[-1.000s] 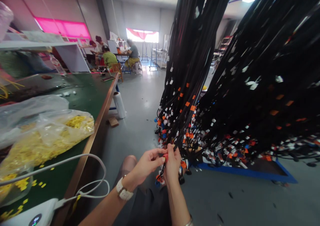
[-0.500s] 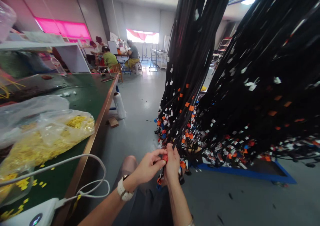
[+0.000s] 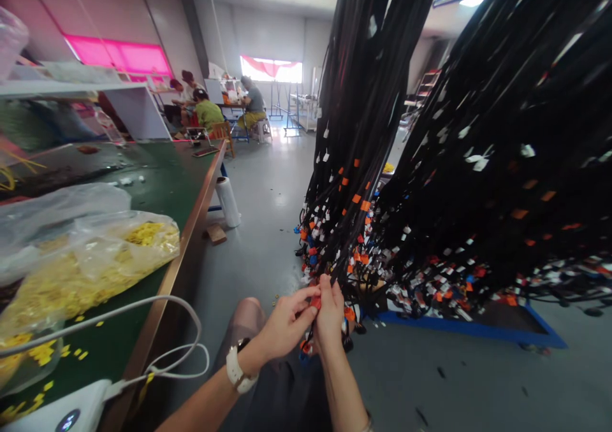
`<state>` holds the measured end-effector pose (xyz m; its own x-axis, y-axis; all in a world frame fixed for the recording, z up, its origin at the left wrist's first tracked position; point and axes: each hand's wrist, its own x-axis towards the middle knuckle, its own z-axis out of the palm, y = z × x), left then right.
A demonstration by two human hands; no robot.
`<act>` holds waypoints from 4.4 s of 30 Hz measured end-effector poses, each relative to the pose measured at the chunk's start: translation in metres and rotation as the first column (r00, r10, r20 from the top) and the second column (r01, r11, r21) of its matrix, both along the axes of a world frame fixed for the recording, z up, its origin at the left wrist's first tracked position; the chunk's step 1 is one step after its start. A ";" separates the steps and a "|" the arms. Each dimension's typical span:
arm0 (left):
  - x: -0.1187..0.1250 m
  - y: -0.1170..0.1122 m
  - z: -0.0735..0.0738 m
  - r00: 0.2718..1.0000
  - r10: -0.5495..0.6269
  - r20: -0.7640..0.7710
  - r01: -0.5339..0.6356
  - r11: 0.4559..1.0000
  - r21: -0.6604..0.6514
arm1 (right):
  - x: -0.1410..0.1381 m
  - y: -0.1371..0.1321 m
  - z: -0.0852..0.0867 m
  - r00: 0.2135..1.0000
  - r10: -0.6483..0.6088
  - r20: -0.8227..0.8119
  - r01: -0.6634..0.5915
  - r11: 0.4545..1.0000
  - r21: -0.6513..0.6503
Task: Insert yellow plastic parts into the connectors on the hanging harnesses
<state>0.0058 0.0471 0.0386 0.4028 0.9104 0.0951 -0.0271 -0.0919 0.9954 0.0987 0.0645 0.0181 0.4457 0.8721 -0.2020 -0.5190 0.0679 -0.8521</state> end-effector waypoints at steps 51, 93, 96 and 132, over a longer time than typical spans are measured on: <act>-0.019 0.028 -0.033 0.993 0.017 0.121 0.039 0.896 -0.443 | 0.017 -0.038 -0.019 0.912 0.397 -0.101 -0.408 0.902 -0.143; -0.025 0.029 -0.028 0.815 0.189 0.547 0.229 0.763 -0.605 | 0.033 -0.046 -0.016 0.902 0.372 -0.218 -0.385 0.923 -0.018; -0.024 0.028 -0.027 0.821 0.184 0.540 0.233 0.757 -0.611 | 0.029 -0.045 -0.016 0.917 0.335 -0.216 -0.350 0.936 -0.032; -0.013 0.017 -0.024 0.927 -0.006 0.375 0.212 0.834 -0.510 | 0.016 -0.031 -0.011 0.971 0.172 -0.164 -0.194 0.972 -0.132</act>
<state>-0.0076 0.0638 0.0148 0.5368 0.8089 -0.2399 -0.3525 0.4734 0.8072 0.1143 0.0336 0.0073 0.2361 0.8919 -0.3858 -0.6336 -0.1597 -0.7570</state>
